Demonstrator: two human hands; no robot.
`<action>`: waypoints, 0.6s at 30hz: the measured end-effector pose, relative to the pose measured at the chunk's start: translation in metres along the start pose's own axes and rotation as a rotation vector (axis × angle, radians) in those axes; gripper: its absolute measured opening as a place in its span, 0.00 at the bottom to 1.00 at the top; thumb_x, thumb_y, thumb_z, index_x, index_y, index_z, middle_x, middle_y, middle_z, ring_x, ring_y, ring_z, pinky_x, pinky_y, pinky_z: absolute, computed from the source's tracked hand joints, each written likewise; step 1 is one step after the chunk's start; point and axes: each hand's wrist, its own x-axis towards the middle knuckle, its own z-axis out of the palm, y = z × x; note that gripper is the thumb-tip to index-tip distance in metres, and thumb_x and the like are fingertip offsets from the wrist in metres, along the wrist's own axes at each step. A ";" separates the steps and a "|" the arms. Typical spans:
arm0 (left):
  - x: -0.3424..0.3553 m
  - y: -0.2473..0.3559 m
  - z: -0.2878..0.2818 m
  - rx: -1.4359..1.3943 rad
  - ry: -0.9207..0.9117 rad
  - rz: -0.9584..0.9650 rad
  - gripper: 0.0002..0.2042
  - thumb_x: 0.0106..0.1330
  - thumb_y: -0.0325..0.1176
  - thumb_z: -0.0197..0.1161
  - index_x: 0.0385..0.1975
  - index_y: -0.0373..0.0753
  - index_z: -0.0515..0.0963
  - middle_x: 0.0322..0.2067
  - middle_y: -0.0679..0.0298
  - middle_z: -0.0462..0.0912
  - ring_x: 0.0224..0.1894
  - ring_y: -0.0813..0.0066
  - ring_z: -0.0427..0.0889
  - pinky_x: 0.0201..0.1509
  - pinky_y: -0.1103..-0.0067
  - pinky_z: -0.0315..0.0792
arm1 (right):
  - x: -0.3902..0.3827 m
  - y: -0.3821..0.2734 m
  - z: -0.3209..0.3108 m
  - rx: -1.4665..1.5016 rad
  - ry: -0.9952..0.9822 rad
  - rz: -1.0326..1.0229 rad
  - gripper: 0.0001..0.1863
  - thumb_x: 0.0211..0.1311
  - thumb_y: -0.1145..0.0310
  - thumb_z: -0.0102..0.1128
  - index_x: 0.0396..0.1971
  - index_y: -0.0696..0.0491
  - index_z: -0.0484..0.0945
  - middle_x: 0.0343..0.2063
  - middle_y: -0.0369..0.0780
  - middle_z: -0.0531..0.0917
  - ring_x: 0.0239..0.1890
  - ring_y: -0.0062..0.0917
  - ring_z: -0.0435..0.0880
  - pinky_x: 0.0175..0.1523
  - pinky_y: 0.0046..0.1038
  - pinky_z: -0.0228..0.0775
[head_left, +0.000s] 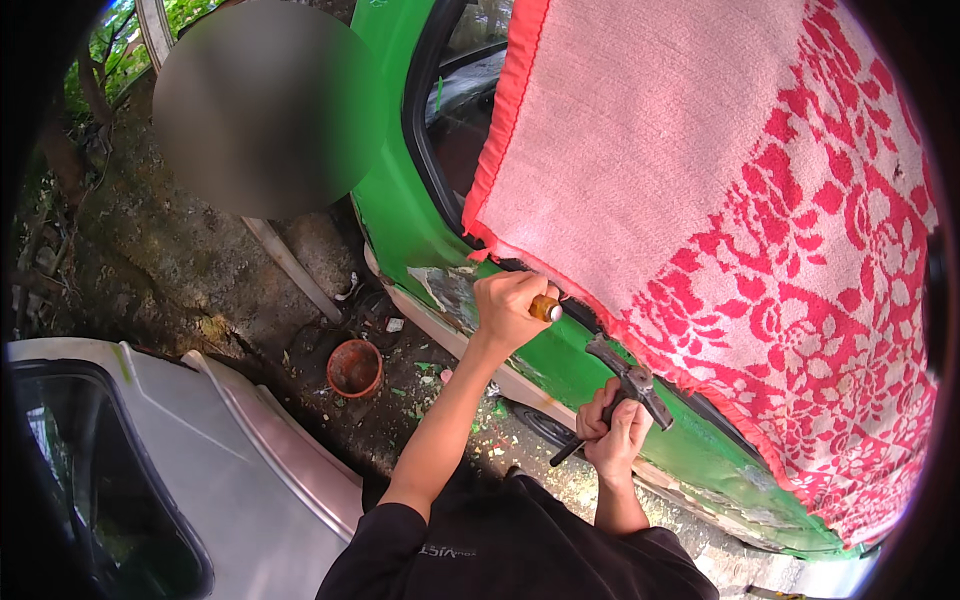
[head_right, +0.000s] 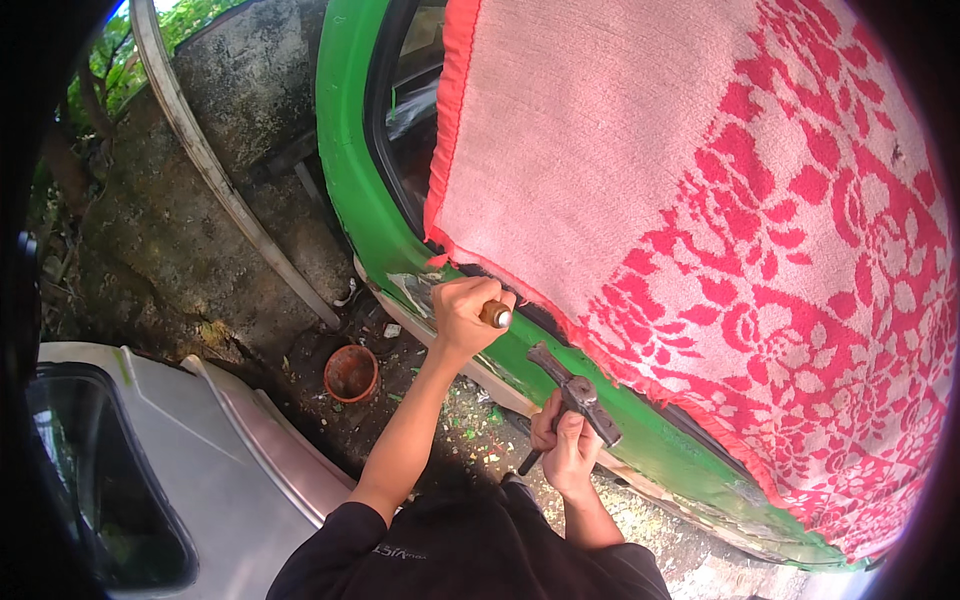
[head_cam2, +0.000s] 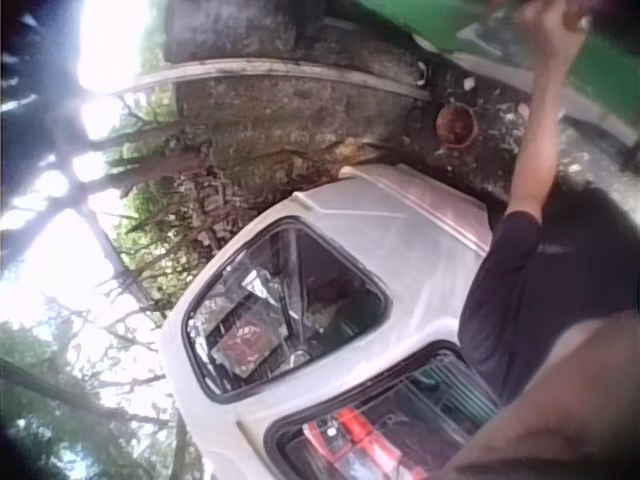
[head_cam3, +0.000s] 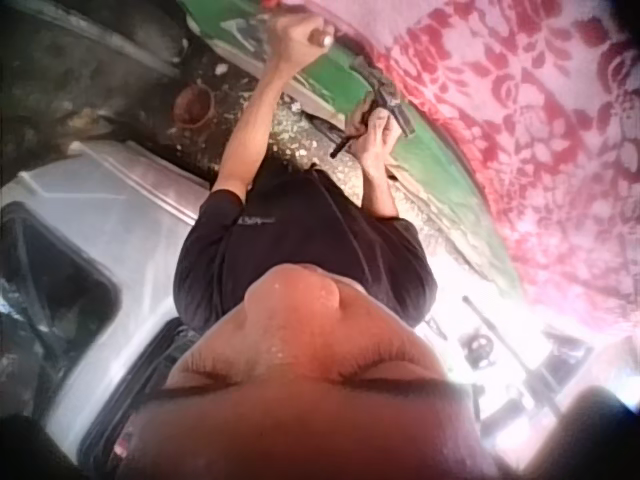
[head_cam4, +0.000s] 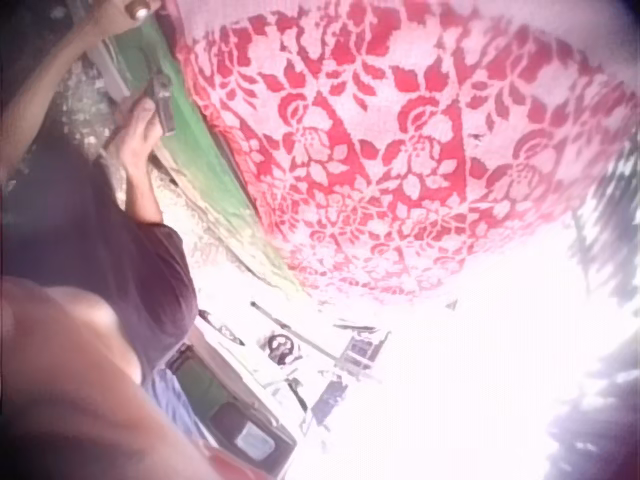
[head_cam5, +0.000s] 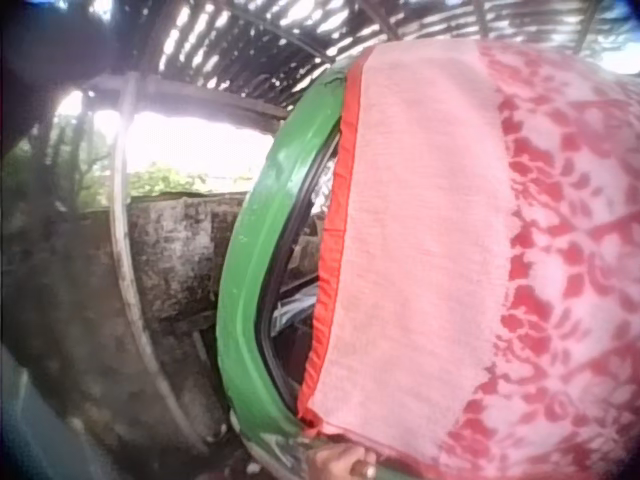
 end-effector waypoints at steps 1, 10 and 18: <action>0.001 0.000 0.002 0.007 -0.010 -0.005 0.16 0.46 0.24 0.66 0.11 0.38 0.62 0.10 0.60 0.64 0.12 0.62 0.66 0.17 0.70 0.59 | 0.002 0.001 0.001 -0.037 0.011 -0.019 0.22 0.76 0.49 0.47 0.37 0.56 0.64 0.13 0.30 0.60 0.12 0.13 0.54 0.18 0.20 0.42; 0.000 -0.003 0.001 0.043 -0.025 -0.042 0.15 0.47 0.28 0.68 0.10 0.39 0.65 0.11 0.61 0.67 0.12 0.62 0.69 0.17 0.69 0.60 | 0.026 -0.004 0.003 -0.027 -0.002 -0.076 0.23 0.77 0.48 0.43 0.36 0.55 0.62 0.12 0.30 0.57 0.10 0.12 0.48 0.16 0.21 0.39; -0.003 -0.005 0.000 0.035 -0.026 -0.051 0.16 0.47 0.27 0.68 0.11 0.39 0.64 0.11 0.60 0.67 0.13 0.61 0.70 0.18 0.69 0.60 | 0.029 -0.005 0.005 -0.014 0.005 -0.049 0.23 0.77 0.47 0.43 0.34 0.55 0.63 0.11 0.30 0.56 0.09 0.12 0.48 0.15 0.21 0.36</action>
